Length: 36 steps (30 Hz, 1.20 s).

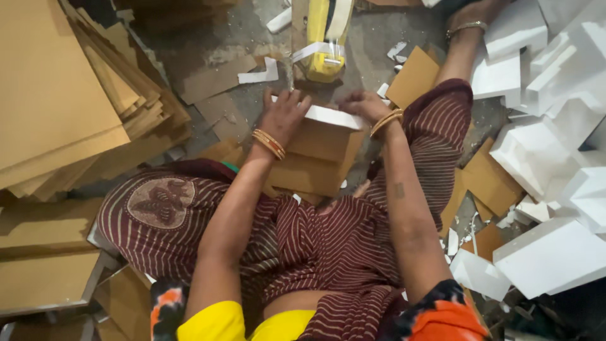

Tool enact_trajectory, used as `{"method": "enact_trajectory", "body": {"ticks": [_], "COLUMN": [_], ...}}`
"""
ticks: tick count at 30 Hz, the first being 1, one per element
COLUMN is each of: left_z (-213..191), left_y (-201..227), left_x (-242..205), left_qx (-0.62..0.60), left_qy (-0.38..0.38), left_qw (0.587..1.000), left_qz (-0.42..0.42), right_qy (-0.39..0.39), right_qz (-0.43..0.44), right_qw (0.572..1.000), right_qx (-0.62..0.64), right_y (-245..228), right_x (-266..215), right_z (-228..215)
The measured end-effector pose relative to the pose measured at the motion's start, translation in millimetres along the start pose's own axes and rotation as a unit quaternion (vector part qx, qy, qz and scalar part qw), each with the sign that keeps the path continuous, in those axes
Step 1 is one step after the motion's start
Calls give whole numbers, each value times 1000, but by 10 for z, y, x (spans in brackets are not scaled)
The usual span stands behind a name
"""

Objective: The person sits on the floor and assembles small cardboard boxes by inserting white foam inserts and sealing the flaps with a handheld tape dispenser. The person repeatedly picks up flat cardboard pieces, inserts foam, folds the box, and applies tape to close it.

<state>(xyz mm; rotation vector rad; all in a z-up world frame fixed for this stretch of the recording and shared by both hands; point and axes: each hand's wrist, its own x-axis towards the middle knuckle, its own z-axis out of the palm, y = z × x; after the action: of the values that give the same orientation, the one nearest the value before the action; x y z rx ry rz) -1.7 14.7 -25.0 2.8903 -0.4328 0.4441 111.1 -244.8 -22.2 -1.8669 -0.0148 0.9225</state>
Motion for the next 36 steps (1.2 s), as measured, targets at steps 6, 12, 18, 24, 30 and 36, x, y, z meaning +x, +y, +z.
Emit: {"method": "enact_trajectory", "body": {"ticks": [6,12,18,24,30,36], "left_z": [-83,-68,-177,-175,-48,-181], "left_y": [100,67,-23,-288,-282,-292], "left_x": [-9,118,183,47,50,147], "left_qx": [-8,-52,-94,-219,-232,-231], "left_qy": [18,-27,-6,-66,3,-64], "left_qw": [998,997,995,971,972,969], "left_qz": [58,41,23,-74,-48,-60], "right_qy": [-27,211,136,67,99,122], "right_qz": [84,-81,-207,-160,-197,-169], "right_qw": [979,958,877,909,975,978], "right_qx": [-182,-174,-411,-378,21,-11], "right_y": [366,234,-261,-277,-457,-778], "right_x": [8,-275,-867,-881,-133,418], "right_z": [-192,-46,422,170,-251,19]}}
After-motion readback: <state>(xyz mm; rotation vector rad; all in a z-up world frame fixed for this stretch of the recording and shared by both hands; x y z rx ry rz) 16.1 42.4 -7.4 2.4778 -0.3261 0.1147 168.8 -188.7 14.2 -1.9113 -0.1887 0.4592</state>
